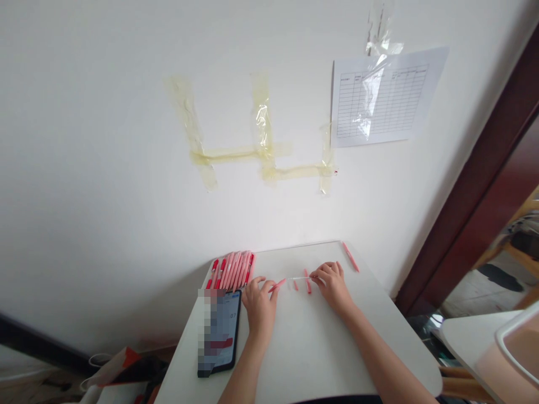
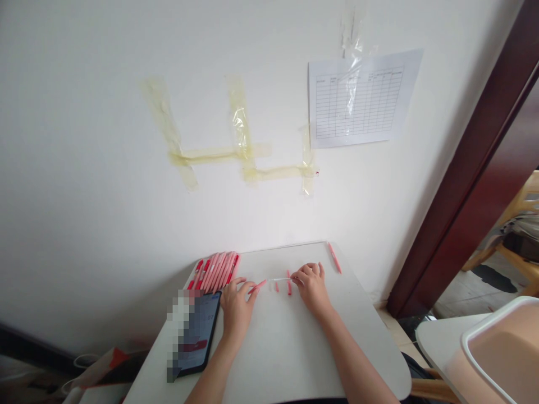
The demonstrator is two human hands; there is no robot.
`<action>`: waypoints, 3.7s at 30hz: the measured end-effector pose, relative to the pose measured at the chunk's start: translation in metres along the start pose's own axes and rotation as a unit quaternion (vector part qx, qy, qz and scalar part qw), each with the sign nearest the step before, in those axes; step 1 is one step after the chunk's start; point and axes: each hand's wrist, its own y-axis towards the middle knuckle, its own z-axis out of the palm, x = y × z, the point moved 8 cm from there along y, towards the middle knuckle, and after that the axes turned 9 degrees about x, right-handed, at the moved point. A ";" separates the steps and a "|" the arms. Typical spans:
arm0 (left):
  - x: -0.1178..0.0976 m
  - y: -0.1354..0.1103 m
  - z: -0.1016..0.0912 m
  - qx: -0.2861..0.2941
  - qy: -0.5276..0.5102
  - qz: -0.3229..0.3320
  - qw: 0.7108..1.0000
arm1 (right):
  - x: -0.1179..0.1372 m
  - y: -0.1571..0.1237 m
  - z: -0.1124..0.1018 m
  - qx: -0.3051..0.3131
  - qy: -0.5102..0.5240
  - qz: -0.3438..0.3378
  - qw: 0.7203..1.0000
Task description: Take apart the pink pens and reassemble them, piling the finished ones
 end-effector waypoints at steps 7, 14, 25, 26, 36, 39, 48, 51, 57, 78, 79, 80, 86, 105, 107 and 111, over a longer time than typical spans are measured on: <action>0.000 -0.001 0.001 -0.003 0.001 0.001 1.000 | 0.005 0.000 -0.003 -0.004 -0.004 -0.012 1.000; 0.001 0.000 0.006 0.007 -0.003 0.007 1.000 | 0.007 0.000 -0.004 -0.011 0.009 -0.024 1.000; -0.002 0.001 0.009 0.010 -0.012 0.038 0.999 | 0.019 -0.002 -0.008 -0.036 -0.028 -0.051 0.998; -0.003 0.000 0.008 0.007 -0.013 0.042 0.999 | 0.019 -0.002 -0.009 -0.039 -0.028 -0.051 0.998; -0.009 0.000 0.014 0.018 -0.029 0.084 0.996 | 0.033 -0.003 -0.010 -0.034 -0.013 -0.062 0.997; -0.013 0.000 0.014 0.026 -0.036 0.095 0.995 | 0.039 -0.004 -0.009 -0.029 -0.014 -0.073 0.997; -0.020 -0.002 0.013 0.058 -0.035 0.106 0.992 | 0.044 -0.005 -0.003 -0.012 -0.012 -0.091 0.996; -0.021 -0.002 0.013 0.062 -0.034 0.111 0.991 | 0.047 -0.005 -0.002 -0.003 -0.001 -0.093 0.996; -0.025 -0.004 0.009 0.059 -0.039 0.120 0.990 | 0.051 -0.004 0.001 0.011 0.013 -0.093 0.995; -0.021 -0.002 0.008 0.046 -0.041 0.096 0.993 | 0.039 -0.003 0.000 -0.017 0.006 -0.078 0.997; -0.021 -0.002 0.008 0.046 -0.042 0.094 0.994 | 0.038 -0.003 0.000 -0.020 0.006 -0.077 0.997; -0.021 -0.002 0.008 0.047 -0.042 0.091 0.994 | 0.038 -0.003 -0.001 -0.023 0.008 -0.076 0.997; -0.019 -0.002 0.008 0.049 -0.058 0.075 0.994 | 0.038 -0.004 -0.006 -0.033 0.014 -0.079 0.996; 0.000 -0.001 -0.006 -0.009 0.052 -0.051 0.997 | 0.000 -0.004 0.002 -0.060 0.000 0.007 0.998; 0.000 -0.001 -0.007 -0.005 0.075 -0.059 0.995 | 0.002 -0.004 0.002 -0.054 -0.003 0.003 0.999; -0.004 -0.002 -0.006 0.014 0.116 -0.064 0.991 | 0.005 -0.005 0.002 -0.039 -0.009 0.008 0.999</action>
